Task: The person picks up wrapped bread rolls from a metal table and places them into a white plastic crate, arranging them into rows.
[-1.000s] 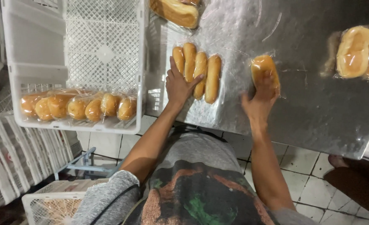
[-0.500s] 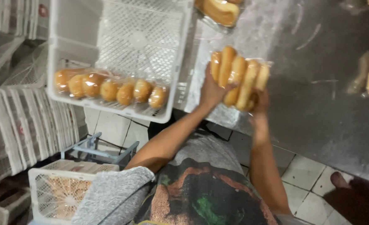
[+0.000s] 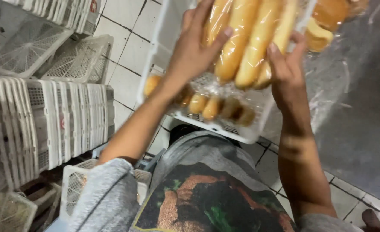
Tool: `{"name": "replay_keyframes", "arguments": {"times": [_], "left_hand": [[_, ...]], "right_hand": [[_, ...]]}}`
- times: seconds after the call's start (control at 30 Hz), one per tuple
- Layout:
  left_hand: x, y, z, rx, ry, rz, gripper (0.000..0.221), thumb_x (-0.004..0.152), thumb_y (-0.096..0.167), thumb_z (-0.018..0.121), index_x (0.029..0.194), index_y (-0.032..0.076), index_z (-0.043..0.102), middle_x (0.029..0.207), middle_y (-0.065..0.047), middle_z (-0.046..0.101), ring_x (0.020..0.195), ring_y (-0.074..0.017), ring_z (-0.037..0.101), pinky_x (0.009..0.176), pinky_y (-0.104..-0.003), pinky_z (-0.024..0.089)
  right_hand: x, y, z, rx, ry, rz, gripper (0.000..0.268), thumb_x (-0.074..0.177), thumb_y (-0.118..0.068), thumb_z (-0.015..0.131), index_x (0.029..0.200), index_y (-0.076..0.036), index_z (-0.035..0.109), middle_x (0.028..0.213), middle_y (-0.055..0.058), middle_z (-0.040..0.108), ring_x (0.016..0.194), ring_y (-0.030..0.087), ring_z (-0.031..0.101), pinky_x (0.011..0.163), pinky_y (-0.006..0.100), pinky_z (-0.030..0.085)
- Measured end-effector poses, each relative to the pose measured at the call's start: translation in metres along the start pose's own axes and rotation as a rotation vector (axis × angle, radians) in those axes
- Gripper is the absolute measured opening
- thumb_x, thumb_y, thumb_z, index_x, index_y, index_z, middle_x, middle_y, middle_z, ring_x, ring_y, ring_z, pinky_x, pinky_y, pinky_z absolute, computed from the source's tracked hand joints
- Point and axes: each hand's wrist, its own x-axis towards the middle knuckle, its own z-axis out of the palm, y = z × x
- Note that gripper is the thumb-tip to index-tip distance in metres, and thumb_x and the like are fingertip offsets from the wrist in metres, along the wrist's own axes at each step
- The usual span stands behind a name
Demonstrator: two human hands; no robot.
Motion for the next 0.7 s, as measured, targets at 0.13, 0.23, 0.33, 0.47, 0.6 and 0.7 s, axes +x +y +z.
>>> {"name": "replay_keyframes", "arguments": {"times": [0.13,0.23,0.33,0.47,0.6,0.7], "left_hand": [[0.034,-0.013,-0.06,0.165,-0.328,-0.386,0.077,0.096,0.061,0.044,0.156,0.016,0.024,0.161,-0.017,0.037,0.144,-0.0349,0.042,0.115,-0.048,0.034],[0.065,-0.028,-0.055,0.499,-0.968,-0.622,0.072,0.103,0.055,0.015,0.134,0.01,0.062,0.163,-0.012,0.033,0.151,-0.0307,0.033,0.125,-0.052,0.027],[0.082,-0.07,-0.016,0.858,-1.325,-0.546,0.057,0.109,0.027,0.027,0.159,0.002,0.021,0.169,-0.016,0.017,0.153,-0.0317,0.028,0.123,-0.043,0.035],[0.092,-0.057,-0.019,0.885,-1.197,-0.446,0.071,0.107,0.056,0.019,0.155,0.006,0.035,0.164,-0.013,0.027,0.146,-0.0333,0.032,0.119,-0.051,0.031],[0.093,-0.012,-0.062,0.536,-1.365,-0.745,0.078,0.096,0.065,0.009,0.162,0.026,0.024,0.171,-0.007,0.01,0.155,-0.037,0.013,0.125,-0.061,0.022],[0.097,0.001,-0.064,0.612,-1.448,-0.651,0.084,0.089,0.071,0.019,0.158,0.028,0.037,0.169,-0.007,0.021,0.156,-0.0369,0.017,0.127,-0.057,0.018]], "right_hand": [[0.042,0.002,0.041,0.046,-0.224,0.303,0.068,0.095,-0.048,0.033,0.146,-0.004,0.049,0.127,0.015,0.07,0.11,0.024,0.071,0.096,0.037,0.058],[0.061,0.016,0.061,-0.365,-0.378,0.689,0.067,0.101,-0.043,0.025,0.149,-0.002,0.045,0.145,0.02,0.062,0.13,0.033,0.064,0.113,0.043,0.05],[0.08,0.09,0.054,-0.83,-0.467,0.606,0.071,0.105,-0.057,0.03,0.11,-0.003,0.076,0.125,0.022,0.07,0.112,0.035,0.066,0.104,0.049,0.047],[0.065,0.078,0.049,-0.731,-0.314,0.476,0.062,0.104,-0.063,0.024,0.098,-0.008,0.051,0.113,0.019,0.063,0.105,0.033,0.06,0.1,0.045,0.042],[0.048,0.036,0.055,-0.414,-0.407,0.568,0.073,0.098,-0.051,0.018,0.163,-0.018,0.022,0.158,0.017,0.044,0.135,0.031,0.054,0.108,0.045,0.05],[0.039,0.06,0.041,-0.491,-0.351,0.322,0.078,0.085,-0.038,0.071,0.149,-0.019,0.032,0.142,0.025,0.059,0.132,0.036,0.059,0.107,0.048,0.051]]}}
